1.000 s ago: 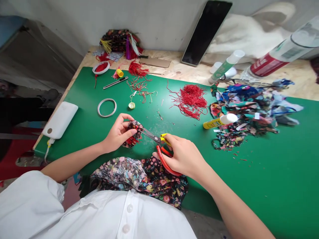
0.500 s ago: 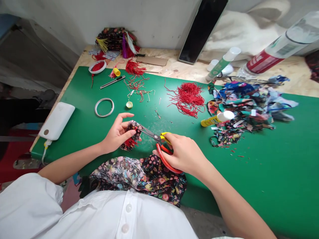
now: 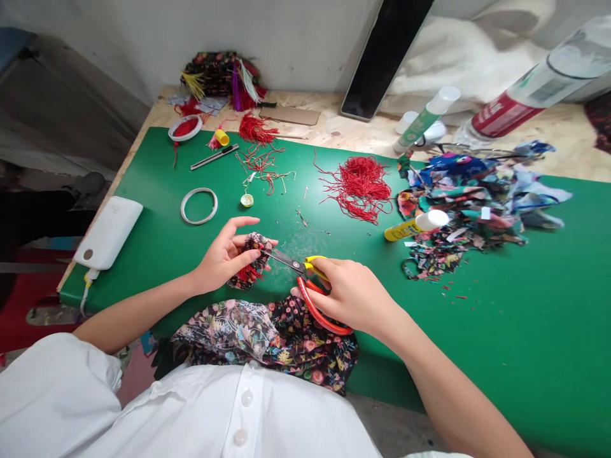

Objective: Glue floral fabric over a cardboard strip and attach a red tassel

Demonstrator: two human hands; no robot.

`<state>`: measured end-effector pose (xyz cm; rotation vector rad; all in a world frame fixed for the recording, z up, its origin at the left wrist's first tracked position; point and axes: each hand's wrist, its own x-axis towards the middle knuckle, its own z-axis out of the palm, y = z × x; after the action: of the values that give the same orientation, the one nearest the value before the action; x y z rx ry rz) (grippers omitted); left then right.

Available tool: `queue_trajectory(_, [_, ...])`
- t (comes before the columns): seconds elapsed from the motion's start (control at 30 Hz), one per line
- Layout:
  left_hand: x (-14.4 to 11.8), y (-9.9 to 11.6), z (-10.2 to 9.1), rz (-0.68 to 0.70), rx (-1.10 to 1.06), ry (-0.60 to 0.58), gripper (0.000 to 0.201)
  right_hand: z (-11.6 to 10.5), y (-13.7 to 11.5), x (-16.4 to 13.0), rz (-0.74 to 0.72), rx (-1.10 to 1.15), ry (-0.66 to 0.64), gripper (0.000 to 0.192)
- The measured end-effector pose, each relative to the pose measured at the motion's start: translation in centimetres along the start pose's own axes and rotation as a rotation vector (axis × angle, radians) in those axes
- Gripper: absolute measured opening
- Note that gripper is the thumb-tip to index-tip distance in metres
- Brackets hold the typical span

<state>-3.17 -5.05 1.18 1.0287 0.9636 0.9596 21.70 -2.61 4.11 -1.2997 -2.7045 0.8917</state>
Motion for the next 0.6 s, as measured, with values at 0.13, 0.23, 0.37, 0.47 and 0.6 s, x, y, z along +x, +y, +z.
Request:
queue_trajectory(0.13, [0.0,0.1,0.0,-0.014,-0.002,0.015,0.054,-0.1,-0.1,0.0,-0.005,0.072,-0.034,0.046])
queue_trajectory(0.23, [0.0,0.4,0.1,-0.015,-0.019,0.008,0.052,-0.2,-0.2,-0.1,-0.007,0.121,-0.054,0.048])
queue_trajectory(0.37, [0.0,0.7,0.1,-0.026,-0.025,0.0,0.053,-0.4,-0.3,0.0,0.003,0.199,-0.081,0.05])
queue_trajectory(0.47, [-0.1,0.9,0.1,-0.028,-0.018,-0.002,0.052,-0.4,-0.3,0.0,0.014,0.288,-0.128,0.052])
queue_trajectory(0.6, [-0.1,1.2,0.1,-0.037,-0.017,-0.011,0.05,-0.4,-0.2,-0.1,0.053,0.419,-0.212,0.055])
